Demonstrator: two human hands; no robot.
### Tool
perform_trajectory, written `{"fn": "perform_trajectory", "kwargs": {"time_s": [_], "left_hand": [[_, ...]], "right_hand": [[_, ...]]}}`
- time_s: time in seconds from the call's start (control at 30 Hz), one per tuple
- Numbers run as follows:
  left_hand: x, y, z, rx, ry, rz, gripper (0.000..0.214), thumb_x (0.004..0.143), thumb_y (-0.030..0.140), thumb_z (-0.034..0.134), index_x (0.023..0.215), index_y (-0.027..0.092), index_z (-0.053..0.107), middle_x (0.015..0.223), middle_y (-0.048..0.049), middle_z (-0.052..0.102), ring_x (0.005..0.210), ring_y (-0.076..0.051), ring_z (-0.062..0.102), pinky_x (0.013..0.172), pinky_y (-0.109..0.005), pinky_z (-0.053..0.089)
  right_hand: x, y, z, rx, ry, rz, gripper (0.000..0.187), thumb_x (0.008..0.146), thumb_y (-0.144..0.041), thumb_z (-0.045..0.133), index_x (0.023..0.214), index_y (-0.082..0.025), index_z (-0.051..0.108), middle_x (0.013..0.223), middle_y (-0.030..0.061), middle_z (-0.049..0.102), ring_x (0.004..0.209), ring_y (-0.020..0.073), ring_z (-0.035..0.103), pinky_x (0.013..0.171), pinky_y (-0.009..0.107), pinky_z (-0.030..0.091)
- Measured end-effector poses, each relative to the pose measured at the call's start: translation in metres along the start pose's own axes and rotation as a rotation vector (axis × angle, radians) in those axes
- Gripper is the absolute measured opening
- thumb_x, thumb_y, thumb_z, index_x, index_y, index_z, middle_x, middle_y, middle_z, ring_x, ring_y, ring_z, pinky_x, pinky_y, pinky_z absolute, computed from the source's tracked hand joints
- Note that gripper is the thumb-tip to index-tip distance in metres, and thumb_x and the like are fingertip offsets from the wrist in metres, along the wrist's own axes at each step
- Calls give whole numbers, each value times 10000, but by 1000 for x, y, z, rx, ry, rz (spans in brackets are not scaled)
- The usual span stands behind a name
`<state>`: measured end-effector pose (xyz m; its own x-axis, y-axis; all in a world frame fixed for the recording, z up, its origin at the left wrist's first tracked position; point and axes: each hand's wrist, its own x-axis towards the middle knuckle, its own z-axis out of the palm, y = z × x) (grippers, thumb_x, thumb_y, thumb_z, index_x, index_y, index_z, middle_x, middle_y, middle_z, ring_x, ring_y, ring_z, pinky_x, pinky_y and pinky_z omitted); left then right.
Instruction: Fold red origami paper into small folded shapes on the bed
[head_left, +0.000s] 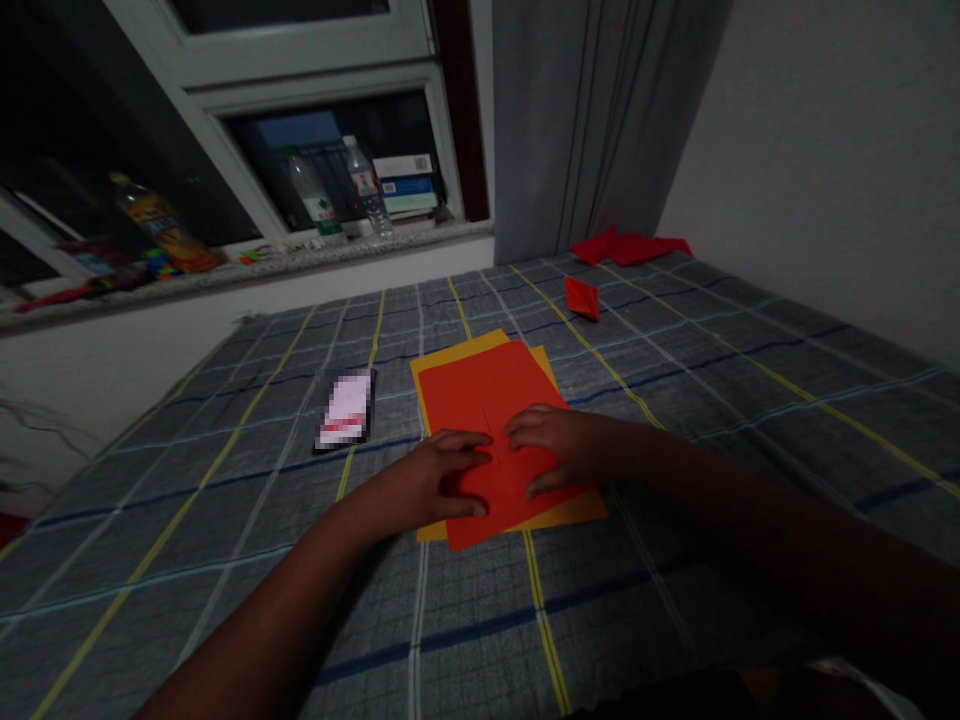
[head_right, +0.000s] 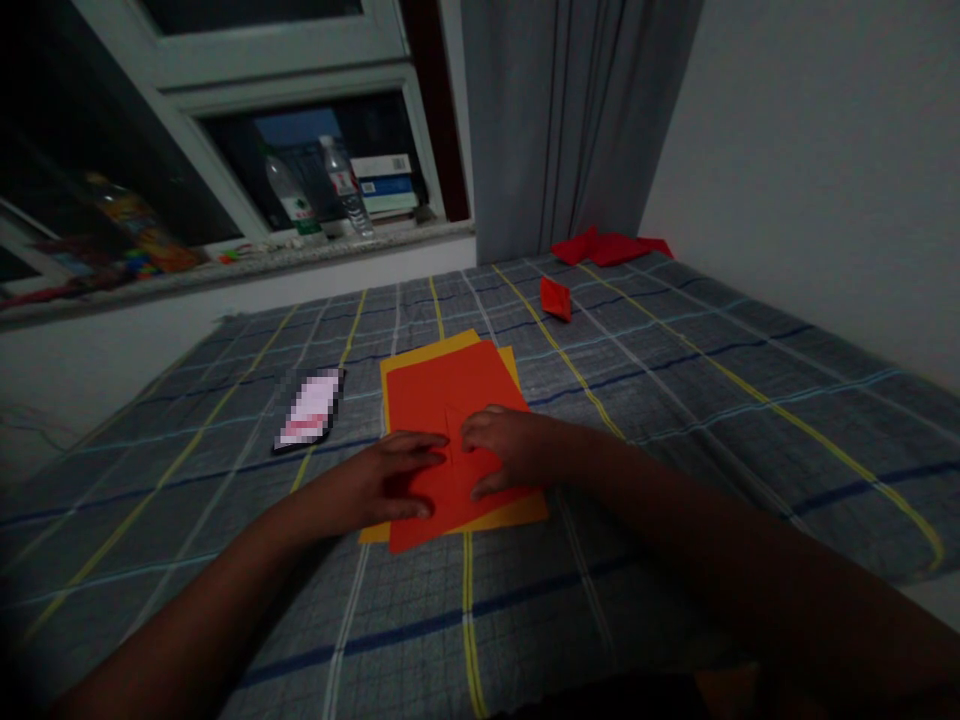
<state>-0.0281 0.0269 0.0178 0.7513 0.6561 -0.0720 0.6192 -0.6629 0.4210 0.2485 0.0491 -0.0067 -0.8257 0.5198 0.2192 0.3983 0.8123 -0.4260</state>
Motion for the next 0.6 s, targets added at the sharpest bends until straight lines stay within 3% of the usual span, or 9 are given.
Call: {"fn": "perform_trajectory", "kwargs": {"time_s": [0.23, 0.43, 0.6], "left_hand": [[-1, -3, 0, -29, 29, 56, 502, 863, 457, 717, 1305, 235, 632, 1475, -97, 519, 1354, -244, 479, 1144, -400, 370], [-1, 5, -1, 1, 61, 99, 343, 959, 298, 567, 1278, 195, 637, 1415, -111, 568, 1304, -222, 528, 1108, -387, 422], [1, 6, 2, 77, 147, 133, 266, 974, 225, 489, 1170, 182, 665, 1303, -95, 644, 1215, -205, 592, 1055, -362, 471]], "right_hand": [[0, -1, -2, -14, -20, 13, 562, 824, -487, 735, 1251, -135, 636, 1327, 161, 603, 1237, 287, 537, 1062, 426, 428], [1, -12, -6, -71, -40, 31, 620, 840, -559, 691, 1249, -98, 622, 1309, 177, 609, 1217, 293, 547, 1059, 421, 420], [3, -24, -11, -185, -7, 91, 405, 946, -437, 582, 1171, -105, 642, 1235, 168, 651, 1166, 283, 585, 1022, 430, 420]]}}
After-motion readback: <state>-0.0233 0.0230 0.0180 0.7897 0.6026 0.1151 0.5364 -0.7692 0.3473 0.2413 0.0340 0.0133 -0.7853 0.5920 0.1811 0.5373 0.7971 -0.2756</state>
